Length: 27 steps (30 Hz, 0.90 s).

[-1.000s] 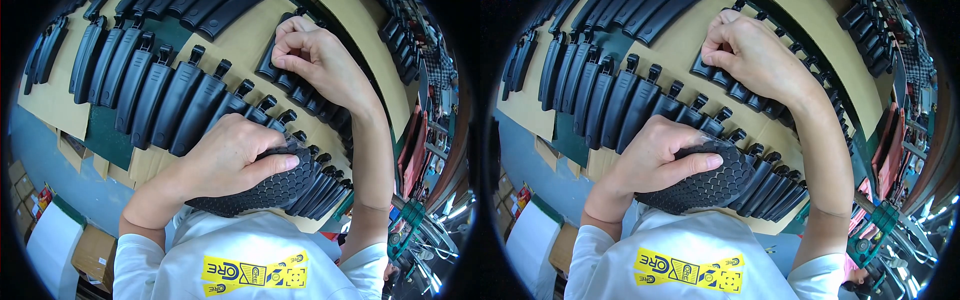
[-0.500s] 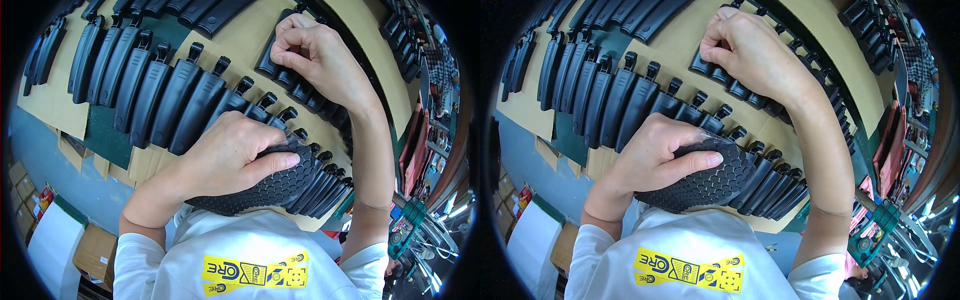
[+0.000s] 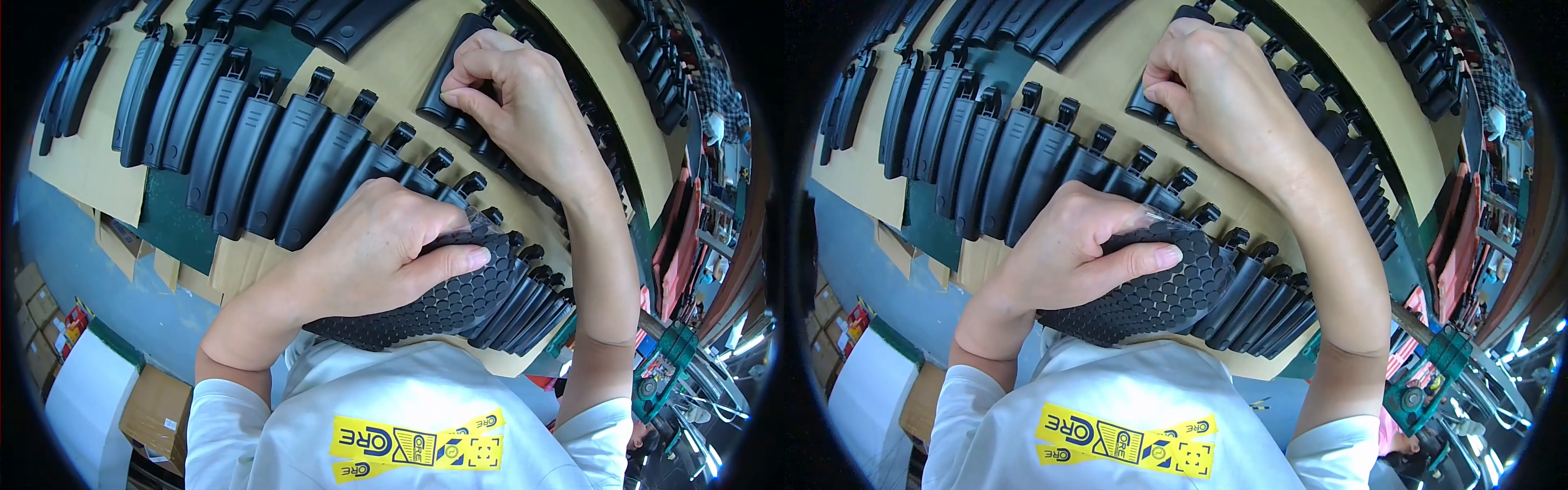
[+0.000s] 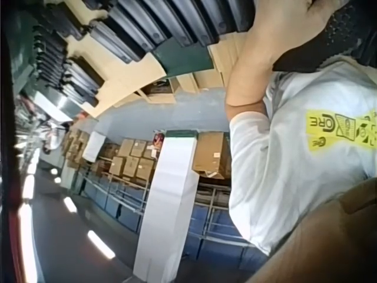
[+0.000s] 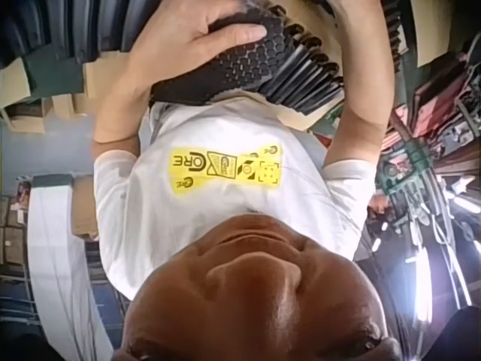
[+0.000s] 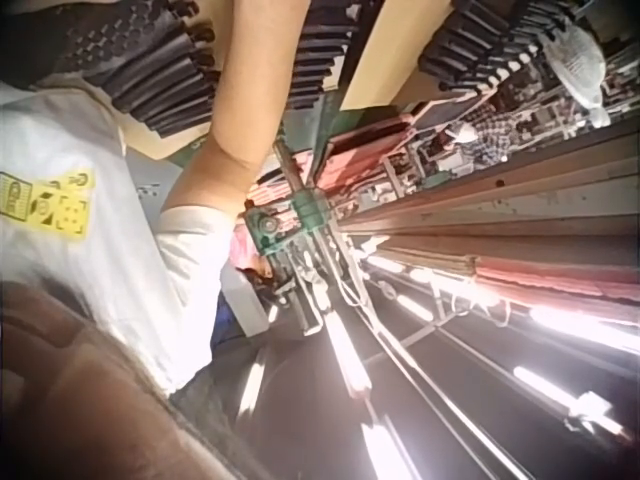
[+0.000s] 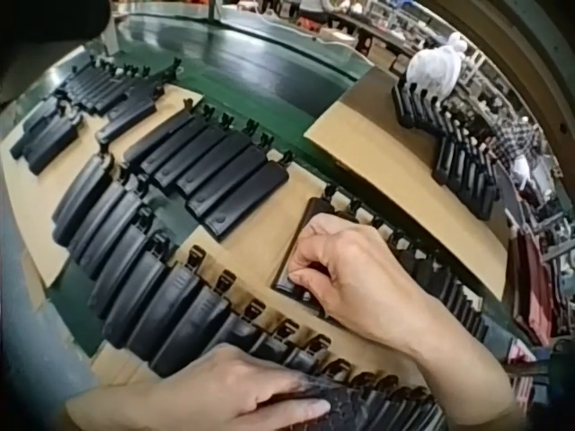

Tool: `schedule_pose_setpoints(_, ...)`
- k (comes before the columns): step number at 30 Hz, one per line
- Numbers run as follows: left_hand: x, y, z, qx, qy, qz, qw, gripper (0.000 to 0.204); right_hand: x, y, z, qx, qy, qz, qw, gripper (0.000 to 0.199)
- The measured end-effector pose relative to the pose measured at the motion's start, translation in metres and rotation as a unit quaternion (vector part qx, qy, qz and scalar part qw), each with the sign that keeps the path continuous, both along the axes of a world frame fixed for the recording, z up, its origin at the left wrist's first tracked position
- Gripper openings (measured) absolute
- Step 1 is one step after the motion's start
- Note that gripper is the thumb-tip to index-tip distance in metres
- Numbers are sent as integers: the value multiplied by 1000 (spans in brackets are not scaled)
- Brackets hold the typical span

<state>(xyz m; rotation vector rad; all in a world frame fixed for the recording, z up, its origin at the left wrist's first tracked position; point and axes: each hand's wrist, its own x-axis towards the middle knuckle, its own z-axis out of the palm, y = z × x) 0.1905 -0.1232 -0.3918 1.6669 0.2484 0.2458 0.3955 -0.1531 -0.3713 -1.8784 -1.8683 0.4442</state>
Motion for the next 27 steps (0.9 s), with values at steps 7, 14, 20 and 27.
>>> schedule_pose_setpoints(7,-1,1,-1,2,4,-3,1000,22,-2,-13,-6,59,-26,-26,998,7)
schedule_pose_setpoints(14,0,0,1,2,14,-8,1000,24,-7,-34,-18,118,-85,2,989,18)
schedule_pose_setpoints(20,1,-2,-1,21,5,2,1000,29,-21,-36,-16,96,-251,40,962,26)
schedule_pose_setpoints(27,0,0,-2,-6,6,-1,1000,32,-8,-38,-2,75,-179,47,980,24)
